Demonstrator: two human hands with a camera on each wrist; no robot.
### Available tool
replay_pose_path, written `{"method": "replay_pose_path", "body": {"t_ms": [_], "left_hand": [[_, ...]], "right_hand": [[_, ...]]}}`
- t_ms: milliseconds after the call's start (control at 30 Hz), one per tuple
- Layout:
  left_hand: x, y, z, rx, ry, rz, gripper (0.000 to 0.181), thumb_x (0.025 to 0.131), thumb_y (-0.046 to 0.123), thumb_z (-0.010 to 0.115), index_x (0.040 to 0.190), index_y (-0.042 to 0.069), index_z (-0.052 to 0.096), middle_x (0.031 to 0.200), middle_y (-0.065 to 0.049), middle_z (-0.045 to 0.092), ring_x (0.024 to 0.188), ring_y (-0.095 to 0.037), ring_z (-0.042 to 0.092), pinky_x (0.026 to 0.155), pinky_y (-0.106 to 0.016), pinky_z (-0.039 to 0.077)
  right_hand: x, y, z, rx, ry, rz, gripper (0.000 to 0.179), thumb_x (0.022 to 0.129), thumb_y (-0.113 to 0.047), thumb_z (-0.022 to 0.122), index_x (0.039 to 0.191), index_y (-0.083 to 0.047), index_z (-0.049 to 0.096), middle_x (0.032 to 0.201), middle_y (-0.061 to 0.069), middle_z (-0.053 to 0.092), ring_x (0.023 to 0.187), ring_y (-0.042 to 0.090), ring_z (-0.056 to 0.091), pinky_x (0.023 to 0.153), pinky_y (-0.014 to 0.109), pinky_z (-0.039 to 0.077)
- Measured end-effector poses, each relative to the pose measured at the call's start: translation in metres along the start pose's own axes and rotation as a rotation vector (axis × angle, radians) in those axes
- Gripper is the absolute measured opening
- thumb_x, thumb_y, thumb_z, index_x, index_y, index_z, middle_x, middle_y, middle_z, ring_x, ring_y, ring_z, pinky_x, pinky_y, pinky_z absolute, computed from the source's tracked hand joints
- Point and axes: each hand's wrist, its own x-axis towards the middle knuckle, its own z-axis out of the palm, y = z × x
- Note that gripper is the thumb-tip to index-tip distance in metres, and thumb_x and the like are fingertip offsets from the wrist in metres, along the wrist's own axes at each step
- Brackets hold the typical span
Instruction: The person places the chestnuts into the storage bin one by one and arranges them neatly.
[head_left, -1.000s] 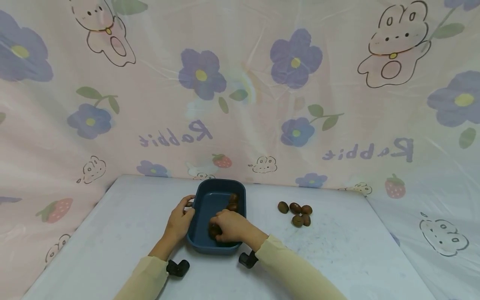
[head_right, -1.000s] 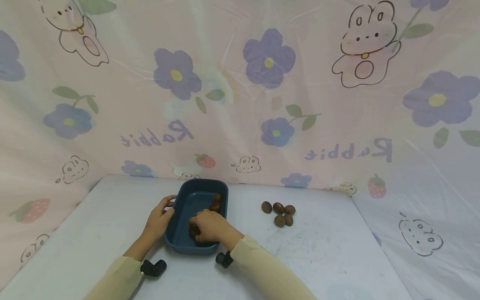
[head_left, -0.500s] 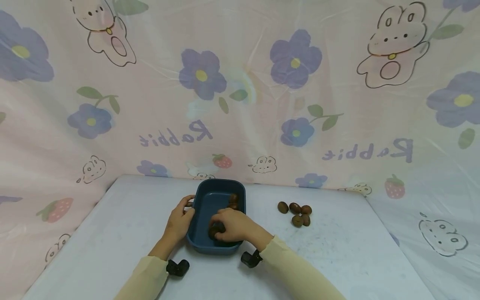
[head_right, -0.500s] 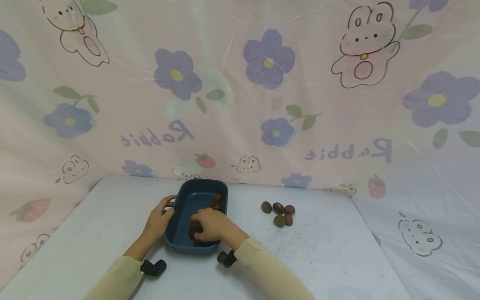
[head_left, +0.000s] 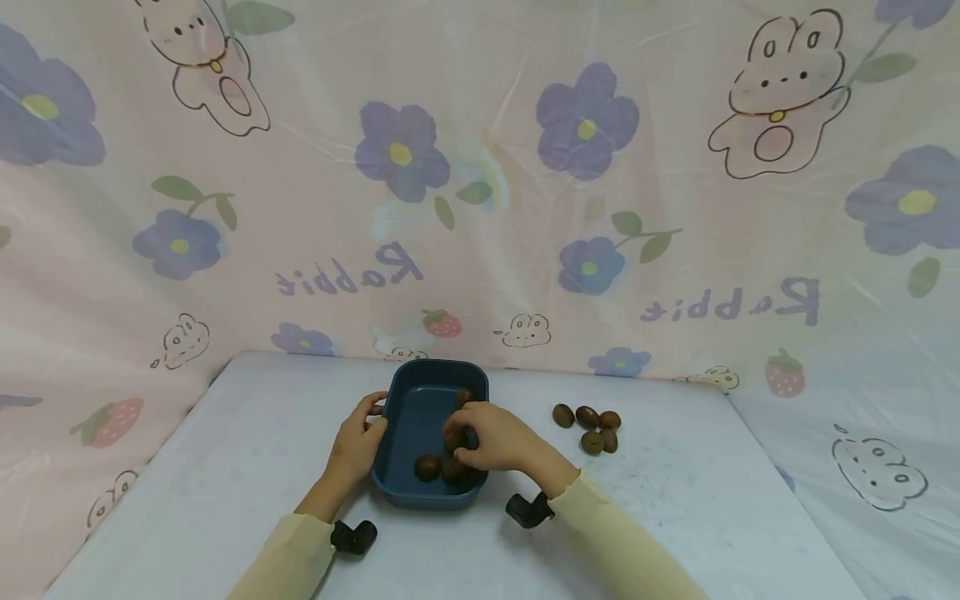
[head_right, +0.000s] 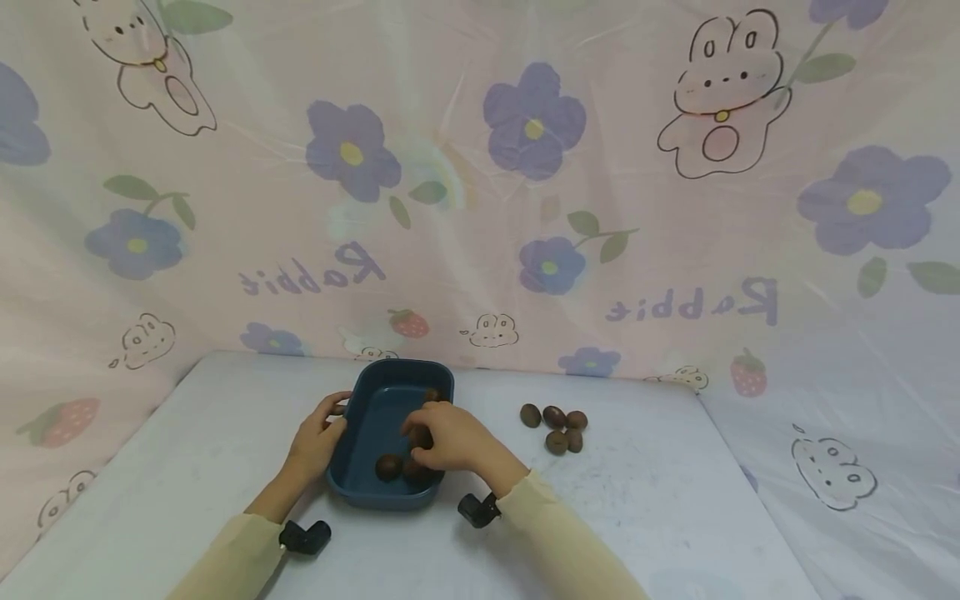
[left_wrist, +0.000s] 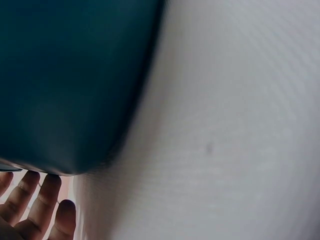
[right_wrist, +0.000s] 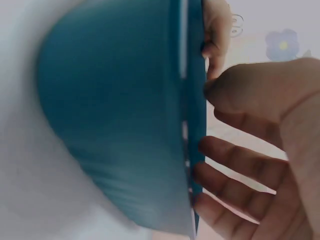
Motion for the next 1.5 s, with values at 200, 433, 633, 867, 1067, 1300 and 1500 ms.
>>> {"method": "replay_pose_path", "body": {"t_ms": [200, 433, 633, 867, 1067, 1300, 1500], "left_hand": [[0.000, 0.000, 0.000, -0.005, 0.004, -0.002, 0.046, 0.093, 0.017, 0.044, 0.139, 0.019, 0.047, 0.125, -0.011, 0.060, 0.089, -0.019, 0.061, 0.074, -0.031, 0.045], [0.000, 0.002, 0.000, -0.002, 0.007, -0.016, 0.046, 0.093, 0.018, 0.045, 0.138, 0.021, 0.048, 0.125, -0.010, 0.060, 0.090, -0.020, 0.061, 0.074, -0.031, 0.045], [-0.001, 0.001, 0.001, -0.005, 0.005, -0.012, 0.046, 0.093, 0.017, 0.044, 0.138, 0.020, 0.048, 0.126, -0.011, 0.060, 0.090, -0.020, 0.062, 0.074, -0.031, 0.045], [-0.001, 0.001, 0.001, -0.001, 0.007, 0.000, 0.046, 0.093, 0.017, 0.044, 0.139, 0.019, 0.048, 0.126, -0.012, 0.060, 0.090, -0.020, 0.062, 0.074, -0.032, 0.045], [-0.001, -0.001, 0.001, 0.006, 0.017, 0.000, 0.045, 0.093, 0.018, 0.044, 0.138, 0.020, 0.048, 0.125, -0.011, 0.061, 0.089, -0.020, 0.062, 0.075, -0.032, 0.045], [-0.001, -0.001, 0.001, 0.001, 0.015, -0.001, 0.045, 0.093, 0.019, 0.044, 0.138, 0.021, 0.048, 0.125, -0.010, 0.061, 0.088, -0.020, 0.061, 0.074, -0.031, 0.045], [0.000, 0.000, 0.001, -0.004, 0.011, 0.006, 0.044, 0.094, 0.017, 0.043, 0.138, 0.020, 0.048, 0.125, -0.011, 0.061, 0.088, -0.019, 0.061, 0.074, -0.031, 0.044]], "right_hand": [[-0.010, 0.005, -0.015, 0.032, 0.018, 0.047, 0.029, 0.084, -0.018, 0.068, 0.113, -0.012, 0.068, 0.108, 0.005, 0.066, 0.090, 0.017, 0.057, 0.080, 0.030, 0.048], [-0.021, 0.012, -0.026, 0.051, 0.036, 0.085, 0.030, 0.084, -0.018, 0.068, 0.114, -0.011, 0.067, 0.108, 0.007, 0.066, 0.096, 0.022, 0.061, 0.082, 0.035, 0.050], [-0.029, 0.021, -0.033, 0.010, 0.062, 0.097, 0.029, 0.083, -0.016, 0.069, 0.112, -0.012, 0.066, 0.105, 0.005, 0.067, 0.095, 0.021, 0.062, 0.082, 0.036, 0.051], [-0.042, 0.029, -0.042, -0.028, 0.090, 0.142, 0.028, 0.082, -0.017, 0.070, 0.110, -0.016, 0.067, 0.104, -0.002, 0.066, 0.092, 0.018, 0.062, 0.080, 0.035, 0.051], [-0.056, 0.041, -0.049, -0.059, 0.097, 0.178, 0.028, 0.082, -0.018, 0.070, 0.110, -0.017, 0.066, 0.104, -0.003, 0.066, 0.092, 0.016, 0.061, 0.079, 0.034, 0.050], [-0.074, 0.056, -0.055, -0.089, 0.109, 0.212, 0.027, 0.081, -0.016, 0.071, 0.107, -0.013, 0.066, 0.089, -0.003, 0.062, 0.079, 0.016, 0.057, 0.072, 0.031, 0.047], [-0.091, 0.071, -0.058, -0.055, 0.138, 0.265, 0.022, 0.080, -0.015, 0.072, 0.102, -0.015, 0.068, 0.085, -0.004, 0.063, 0.078, 0.008, 0.053, 0.074, 0.032, 0.047]]}}
